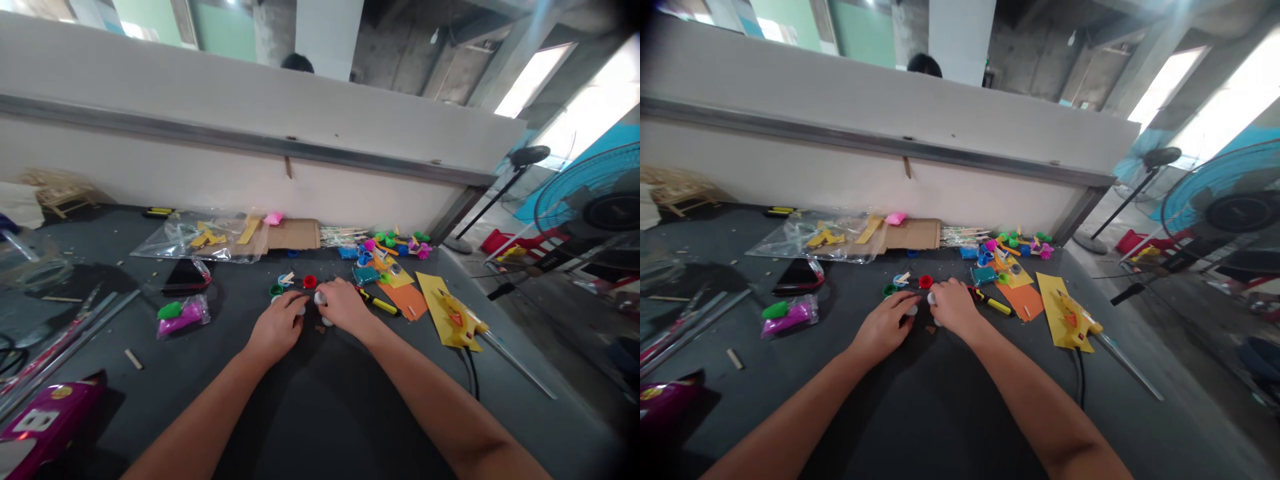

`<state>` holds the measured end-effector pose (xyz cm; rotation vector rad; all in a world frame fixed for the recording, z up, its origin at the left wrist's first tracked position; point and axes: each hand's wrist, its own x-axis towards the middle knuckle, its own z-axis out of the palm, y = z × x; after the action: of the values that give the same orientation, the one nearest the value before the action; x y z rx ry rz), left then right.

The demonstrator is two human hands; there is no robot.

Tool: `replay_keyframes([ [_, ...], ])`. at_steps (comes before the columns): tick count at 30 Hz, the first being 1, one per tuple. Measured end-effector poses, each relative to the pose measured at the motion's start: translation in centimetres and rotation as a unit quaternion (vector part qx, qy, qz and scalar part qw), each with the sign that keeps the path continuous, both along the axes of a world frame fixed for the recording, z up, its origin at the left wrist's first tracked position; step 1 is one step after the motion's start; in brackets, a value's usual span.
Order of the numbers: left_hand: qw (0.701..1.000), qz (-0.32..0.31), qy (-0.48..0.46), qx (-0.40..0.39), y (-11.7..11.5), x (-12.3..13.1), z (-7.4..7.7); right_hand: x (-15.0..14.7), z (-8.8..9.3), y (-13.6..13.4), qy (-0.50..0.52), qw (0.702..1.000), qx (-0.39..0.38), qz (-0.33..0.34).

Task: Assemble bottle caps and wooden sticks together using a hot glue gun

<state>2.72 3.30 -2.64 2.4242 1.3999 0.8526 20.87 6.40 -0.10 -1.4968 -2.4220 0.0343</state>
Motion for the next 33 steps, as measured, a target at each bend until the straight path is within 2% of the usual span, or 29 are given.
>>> replay_keyframes([
  [4, 0.988, 0.126, -0.08, 0.037, 0.2, -1.2, 1.5, 0.1, -0.1, 0.4, 0.117, 0.993, 0.005, -0.03],
  [5, 0.981, 0.166, -0.087, 0.047, 0.4, -1.7, 2.0, 0.1, -0.1, 0.4, 0.141, 0.989, 0.007, -0.037],
  [7, 0.977, 0.202, -0.058, 0.035, 0.8, -2.7, 2.6, 0.1, -0.1, 0.4, 0.154, 0.987, 0.013, -0.036],
  [12, 0.988, 0.12, 0.081, -0.044, 1.4, -4.1, 2.8, -0.1, -0.4, 0.2, 0.102, 0.995, 0.019, -0.001],
  [17, 0.986, 0.106, 0.103, -0.078, 1.2, -3.8, 2.0, 0.1, -0.7, 0.4, 0.094, 0.995, 0.017, -0.002],
  [21, 0.986, 0.121, 0.074, -0.089, 1.4, -3.6, 1.7, 0.1, -0.6, 0.5, 0.146, 0.989, 0.029, 0.009],
  [24, 0.992, 0.115, 0.022, -0.053, 1.3, -3.1, 1.8, -0.4, -0.2, 0.1, 0.221, 0.975, 0.03, 0.021],
  [28, 0.995, 0.062, -0.071, -0.02, 0.7, -1.8, 1.8, -1.5, 0.5, -1.0, 0.293, 0.955, -0.03, 0.042],
  [31, 0.987, 0.03, -0.152, -0.039, 0.2, -1.0, 1.4, -2.2, 0.7, -1.6, 0.311, 0.946, -0.088, 0.039],
  [33, 0.971, 0.022, -0.226, -0.074, 0.2, -0.8, 1.2, -2.4, 0.7, -1.7, 0.33, 0.934, -0.136, 0.024],
])
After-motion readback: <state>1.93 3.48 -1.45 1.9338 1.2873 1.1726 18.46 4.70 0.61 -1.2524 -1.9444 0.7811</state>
